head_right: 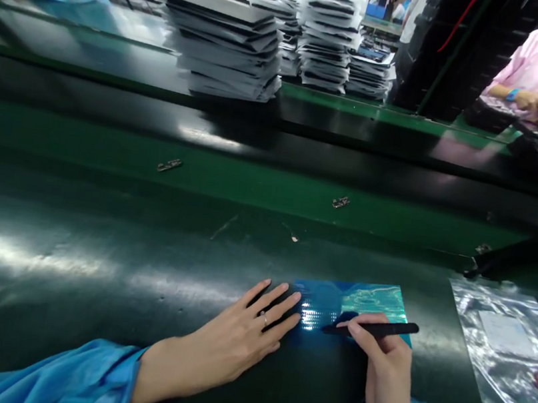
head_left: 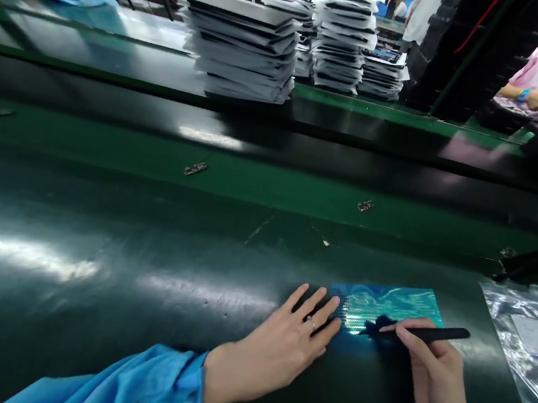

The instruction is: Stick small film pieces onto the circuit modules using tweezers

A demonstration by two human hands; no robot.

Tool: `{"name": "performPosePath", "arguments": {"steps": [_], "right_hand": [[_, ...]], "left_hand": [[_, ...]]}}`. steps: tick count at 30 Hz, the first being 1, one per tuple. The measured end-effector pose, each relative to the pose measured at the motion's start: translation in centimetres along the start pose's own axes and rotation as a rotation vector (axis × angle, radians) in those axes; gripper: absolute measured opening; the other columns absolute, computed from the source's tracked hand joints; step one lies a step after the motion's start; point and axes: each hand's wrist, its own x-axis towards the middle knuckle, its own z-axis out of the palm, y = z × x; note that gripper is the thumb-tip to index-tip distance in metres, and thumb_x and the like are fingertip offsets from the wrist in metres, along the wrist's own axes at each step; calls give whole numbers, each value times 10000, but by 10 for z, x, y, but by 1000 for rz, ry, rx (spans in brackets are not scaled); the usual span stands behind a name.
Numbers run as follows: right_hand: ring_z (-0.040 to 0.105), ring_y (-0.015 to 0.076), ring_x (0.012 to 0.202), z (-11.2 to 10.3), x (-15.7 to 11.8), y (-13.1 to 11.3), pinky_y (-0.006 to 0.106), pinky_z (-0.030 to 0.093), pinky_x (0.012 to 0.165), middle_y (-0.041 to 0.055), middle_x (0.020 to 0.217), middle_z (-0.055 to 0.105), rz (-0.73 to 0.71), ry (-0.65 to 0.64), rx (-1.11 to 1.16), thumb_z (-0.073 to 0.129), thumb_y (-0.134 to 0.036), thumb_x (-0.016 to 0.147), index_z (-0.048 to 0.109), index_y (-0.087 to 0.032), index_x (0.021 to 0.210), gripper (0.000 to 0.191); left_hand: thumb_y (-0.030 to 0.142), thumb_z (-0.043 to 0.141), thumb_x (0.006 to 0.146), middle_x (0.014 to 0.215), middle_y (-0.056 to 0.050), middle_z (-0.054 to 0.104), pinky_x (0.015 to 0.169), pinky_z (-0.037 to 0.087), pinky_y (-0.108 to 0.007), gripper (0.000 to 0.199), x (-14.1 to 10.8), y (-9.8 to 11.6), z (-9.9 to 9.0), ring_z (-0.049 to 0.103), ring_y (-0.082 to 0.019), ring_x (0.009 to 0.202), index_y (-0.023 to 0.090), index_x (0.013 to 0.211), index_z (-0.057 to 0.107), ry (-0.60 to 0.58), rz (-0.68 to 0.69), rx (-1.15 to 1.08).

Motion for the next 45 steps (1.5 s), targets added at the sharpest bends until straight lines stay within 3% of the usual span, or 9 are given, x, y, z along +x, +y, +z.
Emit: {"name": "performPosePath", "arguments": {"steps": [7,12,16,20,28,34,41,45], "right_hand": [[581,250,793,-1,-5,-10,350,434,761,55,731,659,8,-7,-40,758,-371,616,702,-198,672,190],[590,245,770,6,-15,-26,326,455,705,56,717,661,-65,-13,-85,738,-370,638,704,-203,681,176],[592,233,777,19,-10,-16,328,441,724,40,736,667,-108,-97,-109,732,-333,660,697,-211,708,135],[601,224,744,23,6,-2,329,432,705,26,704,653,-87,-91,-70,716,-343,678,673,-201,689,148],[605,199,691,23,7,-1,312,422,680,15,666,658,-86,-114,-31,703,-318,687,652,-193,680,135],[594,208,715,26,7,1,333,417,709,17,672,646,-98,-129,-29,686,-307,700,638,-189,681,128],[583,203,730,27,9,4,319,410,703,13,703,637,-91,-143,-35,720,-281,661,675,-194,692,103],[593,214,761,28,11,8,329,416,737,24,740,662,-108,-152,-22,729,-281,643,697,-203,719,114]], "left_hand": [[245,274,950,1367,-136,367,1029,276,-491,381,-2,0,-4,293,-309,1278,108,1288,384,26,60,15],[272,283,947,1329,-144,421,1018,342,-427,382,-2,1,-14,367,-280,1243,80,1232,450,9,118,-19],[279,267,943,1325,-131,432,1029,344,-394,388,-3,1,-19,372,-262,1243,86,1197,487,-43,130,-74],[231,252,939,1313,-114,450,1027,349,-403,374,-3,1,-18,395,-253,1228,101,1181,505,-51,151,-64],[240,403,898,1340,-123,412,915,430,-495,410,-2,-3,1,423,-317,1194,142,1296,388,92,130,198],[267,429,876,1325,-71,443,880,454,-439,410,-2,-8,6,464,-292,1155,163,1273,431,192,193,321],[280,454,849,1321,-27,453,901,416,-376,427,-3,-12,10,470,-259,1138,208,1269,450,269,206,369],[273,444,841,1303,-14,472,989,320,-375,419,-2,-16,18,467,-237,1133,219,1256,469,345,222,381]]}}
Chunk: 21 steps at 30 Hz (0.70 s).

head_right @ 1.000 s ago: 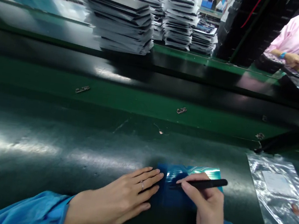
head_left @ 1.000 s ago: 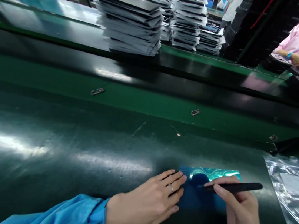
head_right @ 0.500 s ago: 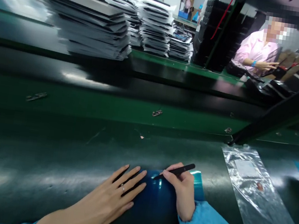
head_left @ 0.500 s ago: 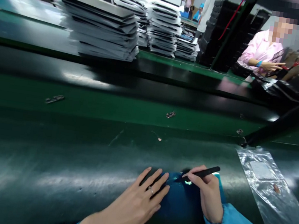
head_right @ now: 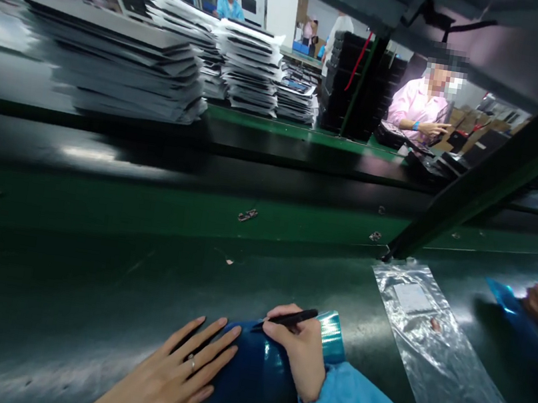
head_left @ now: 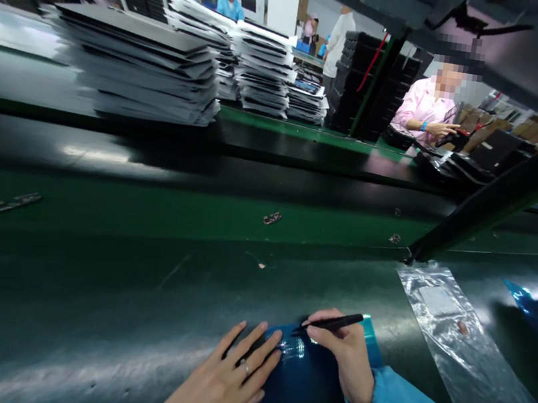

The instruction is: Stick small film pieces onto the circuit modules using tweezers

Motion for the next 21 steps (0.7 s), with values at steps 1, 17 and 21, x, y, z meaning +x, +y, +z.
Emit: {"name": "performPosePath", "arguments": {"steps": [1,17,21], "right_hand": [[595,215,760,0,0,1,330,418,737,26,740,665,-4,-3,3,731,-281,638,698,-203,719,117],[593,197,702,7,-3,-6,302,427,687,16,665,652,-43,15,-33,724,-233,622,702,-188,659,63],[597,198,709,7,-3,-6,303,431,692,19,681,656,-52,30,-34,697,-242,646,685,-186,671,62]], "left_hand": [[275,433,843,1300,-11,474,1028,263,-385,416,-1,0,3,464,-232,1133,221,1254,473,26,3,7],[353,363,884,1323,-11,449,1036,252,-360,432,-11,-1,25,451,-228,1152,255,1301,416,144,-1,-40],[360,362,896,1290,-7,488,975,313,-306,454,-6,-3,16,496,-203,1101,247,1336,363,147,-18,-78]]}}
